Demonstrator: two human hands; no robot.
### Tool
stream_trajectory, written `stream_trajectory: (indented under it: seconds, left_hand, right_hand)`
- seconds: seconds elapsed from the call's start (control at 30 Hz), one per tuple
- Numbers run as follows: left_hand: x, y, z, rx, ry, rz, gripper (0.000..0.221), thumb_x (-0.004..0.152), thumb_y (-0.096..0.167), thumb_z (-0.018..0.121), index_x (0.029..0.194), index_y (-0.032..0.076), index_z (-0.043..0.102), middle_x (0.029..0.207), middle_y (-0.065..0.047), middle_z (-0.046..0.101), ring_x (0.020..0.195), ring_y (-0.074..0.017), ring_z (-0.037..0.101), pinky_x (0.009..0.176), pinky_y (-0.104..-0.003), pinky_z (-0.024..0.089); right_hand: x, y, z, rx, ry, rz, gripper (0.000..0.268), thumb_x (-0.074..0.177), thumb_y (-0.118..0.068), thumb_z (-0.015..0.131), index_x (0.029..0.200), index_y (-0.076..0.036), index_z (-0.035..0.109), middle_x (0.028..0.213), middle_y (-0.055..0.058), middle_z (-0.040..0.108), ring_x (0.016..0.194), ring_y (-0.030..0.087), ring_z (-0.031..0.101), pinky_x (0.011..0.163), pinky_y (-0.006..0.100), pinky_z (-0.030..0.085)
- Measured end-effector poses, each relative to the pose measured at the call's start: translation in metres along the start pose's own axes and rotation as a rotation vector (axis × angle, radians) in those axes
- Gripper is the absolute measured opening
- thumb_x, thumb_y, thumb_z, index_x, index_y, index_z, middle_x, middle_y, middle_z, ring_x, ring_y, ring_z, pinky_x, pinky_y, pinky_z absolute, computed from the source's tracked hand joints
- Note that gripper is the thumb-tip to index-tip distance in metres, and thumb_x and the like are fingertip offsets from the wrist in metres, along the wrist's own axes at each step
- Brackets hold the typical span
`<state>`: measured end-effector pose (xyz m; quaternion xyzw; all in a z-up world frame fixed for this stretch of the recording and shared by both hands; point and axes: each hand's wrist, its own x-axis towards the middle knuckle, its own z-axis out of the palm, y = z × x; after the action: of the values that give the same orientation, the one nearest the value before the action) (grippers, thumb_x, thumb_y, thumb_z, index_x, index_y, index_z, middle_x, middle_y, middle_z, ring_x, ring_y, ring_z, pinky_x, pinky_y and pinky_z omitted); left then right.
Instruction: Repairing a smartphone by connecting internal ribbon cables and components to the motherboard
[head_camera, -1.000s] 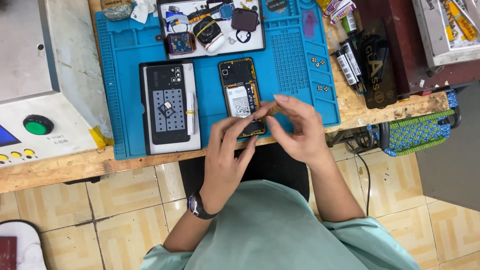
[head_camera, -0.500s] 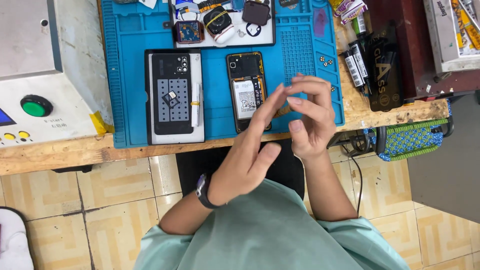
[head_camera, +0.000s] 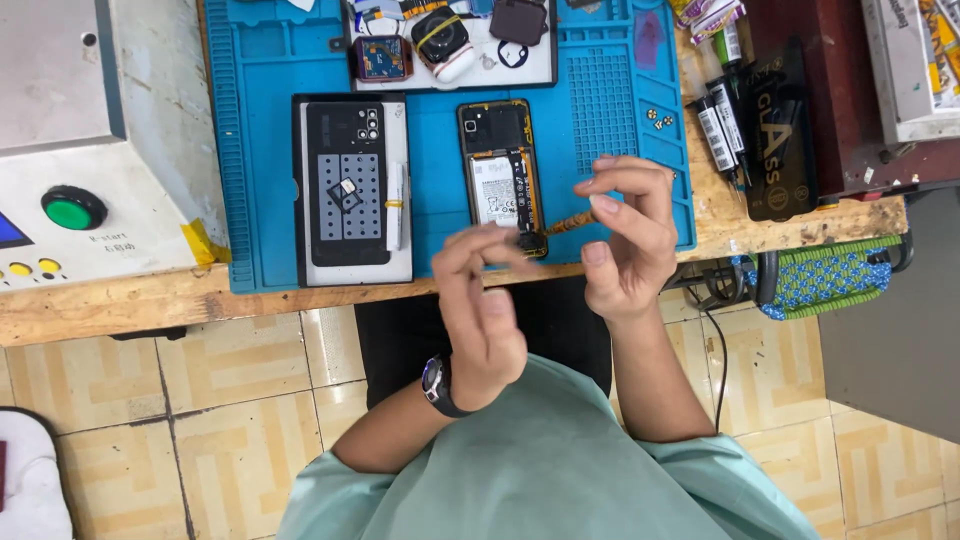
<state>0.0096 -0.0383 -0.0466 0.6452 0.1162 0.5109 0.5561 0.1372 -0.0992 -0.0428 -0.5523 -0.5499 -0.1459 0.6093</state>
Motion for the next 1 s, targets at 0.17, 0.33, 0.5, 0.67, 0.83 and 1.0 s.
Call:
stream_trajectory:
  seconds: [0.17, 0.33, 0.5, 0.67, 0.83, 1.0]
  left_hand:
    - [0.004, 0.024, 0.005, -0.12, -0.281, -0.102, 0.065, 0.102, 0.045, 0.034, 0.144, -0.002, 0.022, 0.149, -0.022, 0.028, 0.141, -0.0386, 0.025, 0.117, -0.055, 0.013]
    - [-0.008, 0.008, 0.0, -0.152, 0.035, -0.042, 0.048, 0.095, 0.032, 0.032, 0.106, -0.013, 0.046, 0.062, -0.009, 0.058, 0.064, -0.0287, 0.061, 0.077, -0.045, 0.052]
    - [0.001, 0.024, -0.001, 0.008, -0.411, -0.084, 0.078, 0.098, 0.059, 0.026, 0.148, -0.002, 0.017, 0.152, -0.021, 0.024, 0.139, -0.037, 0.03, 0.116, -0.056, 0.011]
    - [-0.01, 0.024, -0.021, 0.124, -0.174, -0.075, 0.036, 0.087, 0.018, 0.051, 0.113, -0.007, 0.051, 0.083, -0.007, 0.069, 0.082, -0.0287, 0.067, 0.091, -0.042, 0.045]
    - [0.026, 0.028, -0.028, 0.452, -0.263, -0.001, 0.022, 0.081, 0.005, 0.07, 0.102, 0.009, 0.066, 0.076, -0.001, 0.06, 0.07, -0.022, 0.059, 0.067, -0.033, 0.049]
    - [0.039, 0.021, -0.026, 0.539, -0.461, -0.056, 0.026, 0.085, 0.003, 0.068, 0.108, 0.009, 0.059, 0.077, -0.003, 0.052, 0.07, -0.022, 0.057, 0.064, -0.033, 0.049]
  right_hand:
    - [0.001, -0.002, 0.001, -0.01, -0.003, -0.005, 0.024, 0.092, -0.022, 0.053, 0.111, -0.007, 0.055, 0.097, 0.021, 0.059, 0.099, 0.039, 0.049, 0.092, 0.053, 0.039]
    - [-0.001, 0.002, -0.001, 0.018, 0.003, 0.014, 0.024, 0.092, -0.018, 0.052, 0.112, -0.005, 0.053, 0.091, 0.022, 0.056, 0.093, 0.039, 0.052, 0.088, 0.051, 0.044]
    - [0.002, -0.003, 0.0, 0.034, -0.033, 0.015, 0.03, 0.09, -0.02, 0.061, 0.114, -0.005, 0.052, 0.1, 0.024, 0.055, 0.095, 0.041, 0.052, 0.084, 0.05, 0.045]
    - [-0.012, 0.003, -0.005, 0.054, -0.062, 0.108, 0.048, 0.083, 0.001, 0.069, 0.123, -0.004, 0.043, 0.095, 0.022, 0.052, 0.087, 0.035, 0.058, 0.074, 0.038, 0.051]
    - [-0.01, -0.011, -0.006, 0.261, -0.103, 0.26, 0.057, 0.088, 0.017, 0.053, 0.134, 0.001, 0.024, 0.095, 0.028, 0.056, 0.087, 0.036, 0.064, 0.08, 0.045, 0.055]
    - [-0.02, -0.002, -0.011, 0.192, -0.125, 0.288, 0.057, 0.084, 0.017, 0.058, 0.127, -0.003, 0.026, 0.093, 0.026, 0.054, 0.084, 0.036, 0.062, 0.073, 0.045, 0.058]
